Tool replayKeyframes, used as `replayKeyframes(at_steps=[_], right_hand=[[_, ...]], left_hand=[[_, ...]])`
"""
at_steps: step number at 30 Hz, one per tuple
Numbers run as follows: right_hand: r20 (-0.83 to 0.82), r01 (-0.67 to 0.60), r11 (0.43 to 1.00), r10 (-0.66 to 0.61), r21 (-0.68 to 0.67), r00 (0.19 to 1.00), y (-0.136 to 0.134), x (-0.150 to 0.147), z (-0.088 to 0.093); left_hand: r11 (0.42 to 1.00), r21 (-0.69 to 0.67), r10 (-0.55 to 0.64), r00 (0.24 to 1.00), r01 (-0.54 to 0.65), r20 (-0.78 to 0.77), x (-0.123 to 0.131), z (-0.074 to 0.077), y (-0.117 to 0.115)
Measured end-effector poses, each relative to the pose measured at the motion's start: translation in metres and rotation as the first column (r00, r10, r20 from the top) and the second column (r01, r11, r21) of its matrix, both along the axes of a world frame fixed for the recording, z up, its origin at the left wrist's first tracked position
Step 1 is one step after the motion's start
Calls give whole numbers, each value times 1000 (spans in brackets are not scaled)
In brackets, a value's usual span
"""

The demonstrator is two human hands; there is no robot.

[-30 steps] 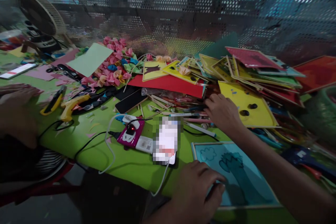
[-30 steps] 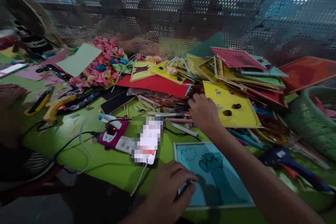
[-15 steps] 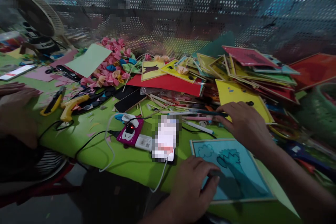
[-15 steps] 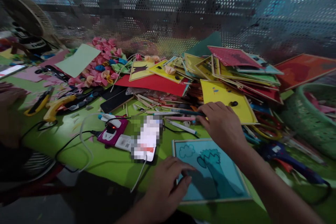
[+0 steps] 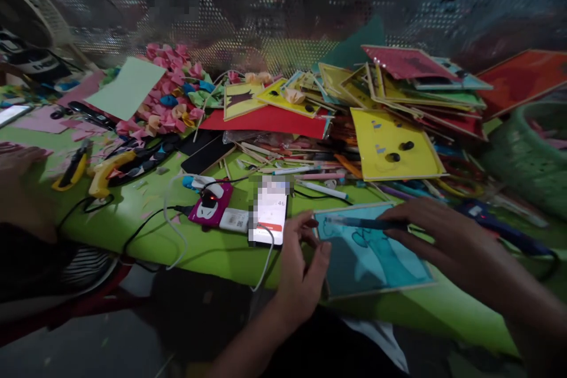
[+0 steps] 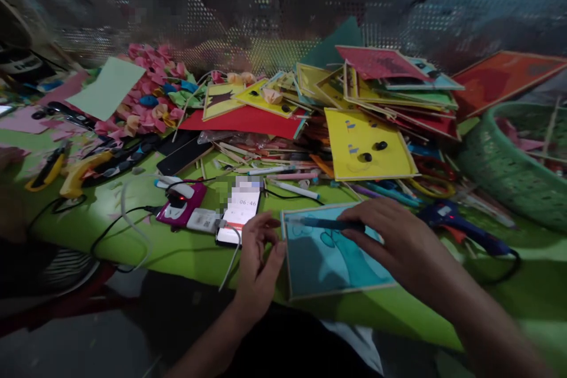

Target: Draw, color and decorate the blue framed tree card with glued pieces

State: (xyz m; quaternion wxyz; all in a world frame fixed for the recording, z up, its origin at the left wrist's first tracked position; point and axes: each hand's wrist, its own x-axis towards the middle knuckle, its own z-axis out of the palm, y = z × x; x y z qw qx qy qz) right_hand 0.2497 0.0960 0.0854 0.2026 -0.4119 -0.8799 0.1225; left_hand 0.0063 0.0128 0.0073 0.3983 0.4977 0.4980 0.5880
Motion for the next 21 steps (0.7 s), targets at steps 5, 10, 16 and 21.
replayKeyframes(at_steps=[5, 10, 16, 21], right_hand=[[-35, -60, 994, 57, -95, 998, -28, -2, 4], [-41, -50, 989, 44, -142, 998, -38, -2, -1], [-25, -112, 989, 110, -101, 994, -37, -3, -9], [-67, -154, 988, 153, -10, 986, -36, -13, -16]], left_hand=[[967, 0, -248, 943, 255, -223, -3, 10, 7], [964, -64, -267, 935, 260, -233, -4, 13, 4], [960, -87, -277, 945, 265, -175, -4, 15, 4], [964, -140, -235, 970, 224, -67, -1, 12, 2]])
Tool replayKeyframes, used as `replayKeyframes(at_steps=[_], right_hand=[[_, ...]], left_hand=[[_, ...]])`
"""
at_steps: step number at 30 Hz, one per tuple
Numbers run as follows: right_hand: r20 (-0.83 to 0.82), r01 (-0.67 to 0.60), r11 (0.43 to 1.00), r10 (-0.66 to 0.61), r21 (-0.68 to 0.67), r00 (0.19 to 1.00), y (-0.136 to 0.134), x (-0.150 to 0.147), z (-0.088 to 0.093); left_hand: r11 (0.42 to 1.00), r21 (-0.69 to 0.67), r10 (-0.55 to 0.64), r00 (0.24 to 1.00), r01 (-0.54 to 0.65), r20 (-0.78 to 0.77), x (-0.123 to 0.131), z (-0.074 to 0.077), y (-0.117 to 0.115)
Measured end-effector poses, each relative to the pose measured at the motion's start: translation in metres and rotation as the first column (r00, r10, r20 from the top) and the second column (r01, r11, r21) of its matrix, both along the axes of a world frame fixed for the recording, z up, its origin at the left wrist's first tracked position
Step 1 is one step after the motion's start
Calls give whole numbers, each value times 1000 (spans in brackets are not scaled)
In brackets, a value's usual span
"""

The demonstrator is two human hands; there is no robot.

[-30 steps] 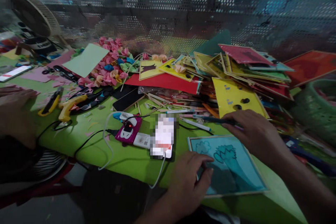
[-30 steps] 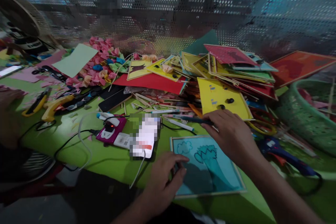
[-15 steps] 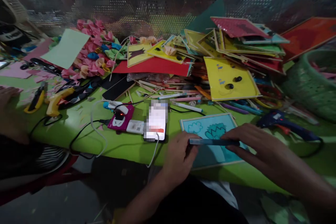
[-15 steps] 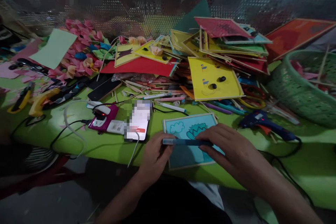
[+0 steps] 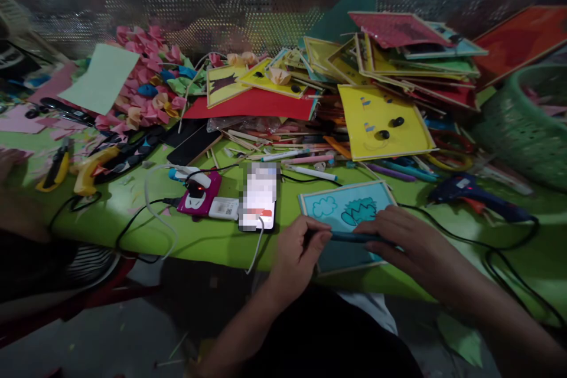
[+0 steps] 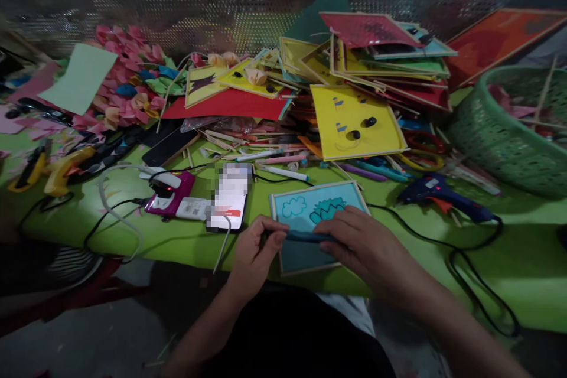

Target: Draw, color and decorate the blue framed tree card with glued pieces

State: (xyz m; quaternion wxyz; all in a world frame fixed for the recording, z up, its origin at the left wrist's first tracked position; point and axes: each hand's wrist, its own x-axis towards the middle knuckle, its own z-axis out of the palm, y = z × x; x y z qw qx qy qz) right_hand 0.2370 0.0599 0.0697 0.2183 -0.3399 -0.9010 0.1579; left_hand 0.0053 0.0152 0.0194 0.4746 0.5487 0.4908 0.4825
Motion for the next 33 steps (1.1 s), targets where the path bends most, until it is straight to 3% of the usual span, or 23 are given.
replayKeyframes(at_steps=[6, 11, 17, 20, 25, 30, 33], right_hand=[[-71, 20, 989, -31, -144, 997, 2, 2, -6], [-40, 41, 972, -52, -230, 998, -1, 0, -6], [44, 56, 976, -47, -212, 998, -8, -15, 0], [29, 29, 984, -24, -175, 999, -5, -14, 5], [24, 160, 987, -160, 2, 987, 37, -13, 16], [169, 246, 958, -270, 149, 948, 103, -42, 4], [195, 298, 932, -337, 205, 921, 126, -52, 1]], left_hand=[[993, -69, 102, 989, -94, 112, 8, -4, -5], [995, -24, 95, 994, -94, 56, 7, -6, -4], [992, 110, 72, 992, -61, -107, 3, -15, -4], [990, 75, 123, 992, -122, -9, 5, -19, -5], [968, -59, 249, 928, -242, 278, 14, -10, -6], [967, -73, 255, 938, -244, 236, 18, -1, -5], [968, -76, 249, 945, -238, 211, 15, -3, -4]])
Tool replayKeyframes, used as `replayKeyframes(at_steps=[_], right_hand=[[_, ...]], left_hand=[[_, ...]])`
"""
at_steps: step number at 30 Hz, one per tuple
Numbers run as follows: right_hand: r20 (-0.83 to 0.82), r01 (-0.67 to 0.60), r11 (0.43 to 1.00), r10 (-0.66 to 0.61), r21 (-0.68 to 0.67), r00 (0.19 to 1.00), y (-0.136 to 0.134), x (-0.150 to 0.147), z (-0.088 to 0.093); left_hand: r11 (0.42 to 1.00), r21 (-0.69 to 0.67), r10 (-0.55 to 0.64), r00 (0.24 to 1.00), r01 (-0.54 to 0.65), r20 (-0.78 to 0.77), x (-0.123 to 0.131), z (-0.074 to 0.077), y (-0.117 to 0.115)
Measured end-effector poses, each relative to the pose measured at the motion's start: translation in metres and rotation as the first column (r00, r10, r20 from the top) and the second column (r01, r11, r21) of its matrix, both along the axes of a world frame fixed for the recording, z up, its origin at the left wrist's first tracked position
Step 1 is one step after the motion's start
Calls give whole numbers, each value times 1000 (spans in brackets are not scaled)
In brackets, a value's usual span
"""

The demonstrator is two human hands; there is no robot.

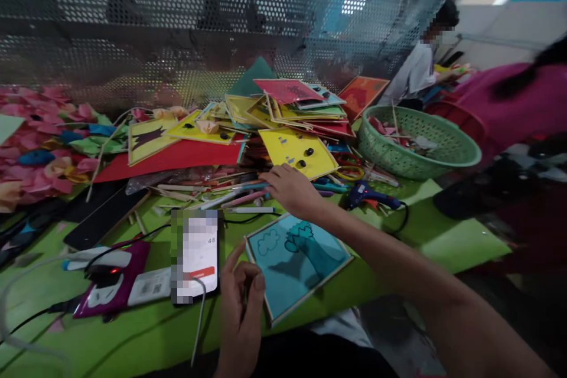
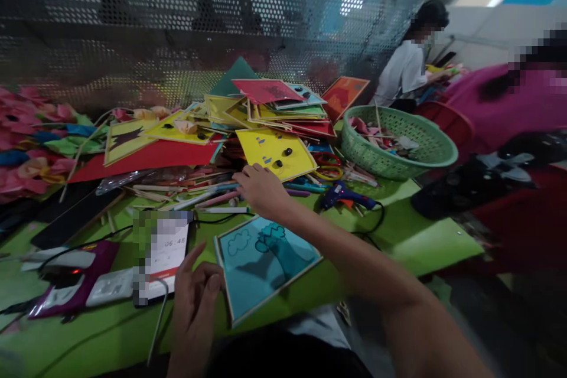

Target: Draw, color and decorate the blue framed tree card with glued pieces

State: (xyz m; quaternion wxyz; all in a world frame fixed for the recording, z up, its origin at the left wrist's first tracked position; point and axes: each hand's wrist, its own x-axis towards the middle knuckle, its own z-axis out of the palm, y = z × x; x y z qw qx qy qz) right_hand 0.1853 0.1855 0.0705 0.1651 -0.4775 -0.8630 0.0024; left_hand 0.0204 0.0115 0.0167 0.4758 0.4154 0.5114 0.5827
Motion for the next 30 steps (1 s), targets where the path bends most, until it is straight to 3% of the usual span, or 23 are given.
replayKeyframes(at_steps=[3, 8, 13, 19, 25, 30], right_hand=[[13, 79, 996, -80, 40, 997, -1, 17, 8], [53, 229, 973, -231, 42, 972, -21, 99, 24], [170, 309, 951, -300, -26, 939, -26, 159, 8], [279, 326, 942, -294, -74, 914, -21, 157, -15], [286, 308, 946, -270, -97, 919, -19, 157, -21], [235, 224, 969, -195, -104, 952, -23, 167, -23]], left_hand=[[999, -11, -37, 999, 37, -12, -4, -2, 0], [1000, -24, -16, 999, 16, -29, -3, 0, -1], [1000, -22, -3, 999, 2, -36, 4, 3, -2], [999, -50, -16, 998, 13, -55, 1, 0, -2], [997, -24, -73, 989, 70, -131, -5, -9, 0], [998, -61, -27, 997, 22, -71, 1, -3, -2]])
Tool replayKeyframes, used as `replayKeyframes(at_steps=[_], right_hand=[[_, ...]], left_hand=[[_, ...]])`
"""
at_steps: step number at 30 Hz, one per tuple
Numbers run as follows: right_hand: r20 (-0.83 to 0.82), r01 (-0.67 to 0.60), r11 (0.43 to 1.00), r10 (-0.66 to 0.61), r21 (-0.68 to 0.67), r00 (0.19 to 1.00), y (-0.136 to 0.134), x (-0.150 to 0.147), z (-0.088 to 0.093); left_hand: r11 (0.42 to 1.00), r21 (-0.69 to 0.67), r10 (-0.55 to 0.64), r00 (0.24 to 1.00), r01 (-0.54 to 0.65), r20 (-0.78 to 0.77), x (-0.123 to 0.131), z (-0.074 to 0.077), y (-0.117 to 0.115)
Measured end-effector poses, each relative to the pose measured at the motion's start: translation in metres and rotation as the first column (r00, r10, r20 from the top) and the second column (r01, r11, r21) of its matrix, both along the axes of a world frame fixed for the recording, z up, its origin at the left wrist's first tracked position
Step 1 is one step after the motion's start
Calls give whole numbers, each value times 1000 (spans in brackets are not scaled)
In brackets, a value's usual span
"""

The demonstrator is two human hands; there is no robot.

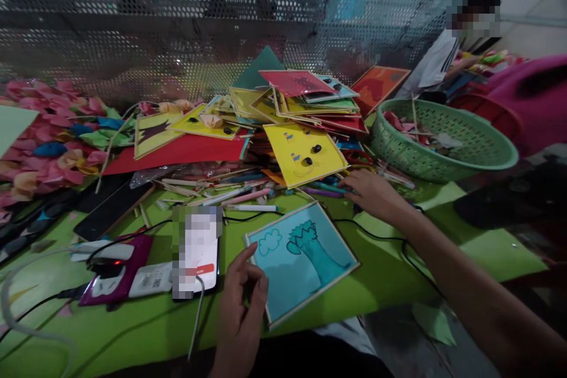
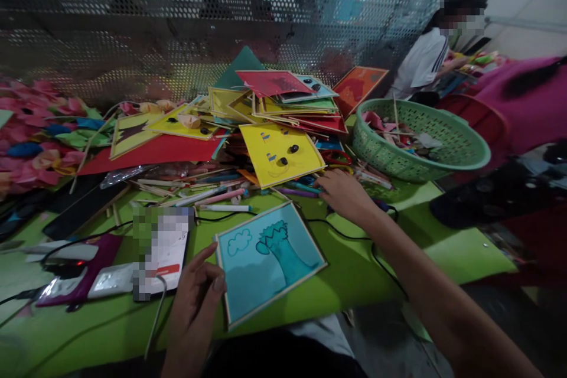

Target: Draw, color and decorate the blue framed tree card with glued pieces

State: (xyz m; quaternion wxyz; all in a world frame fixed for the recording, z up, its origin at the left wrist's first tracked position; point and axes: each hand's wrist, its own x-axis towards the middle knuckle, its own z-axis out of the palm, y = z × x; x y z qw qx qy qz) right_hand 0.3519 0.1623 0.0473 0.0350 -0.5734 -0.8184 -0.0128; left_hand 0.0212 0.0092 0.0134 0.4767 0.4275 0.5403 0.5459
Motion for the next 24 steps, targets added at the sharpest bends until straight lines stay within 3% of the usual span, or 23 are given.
replayKeyframes(at_steps=[7, 12, 20, 24], right_hand=[[-129, -76, 996, 82, 51, 988, -18, 5, 11], [-290, -166, 986, 166, 22, 943, -43, -15, 26], [-421, -386, 922, 338, -30, 842, -97, -78, 31], [-421, -473, 881, 421, -22, 803, -110, -98, 26]], left_hand=[[1000, -3, -11, 1000, 11, 7, 1, 4, 0], [999, 39, -16, 997, 19, -82, -2, 0, 3], [940, 210, -167, 901, 268, -400, -9, 0, 6], [901, 198, -207, 786, 385, -583, -10, 7, 3]])
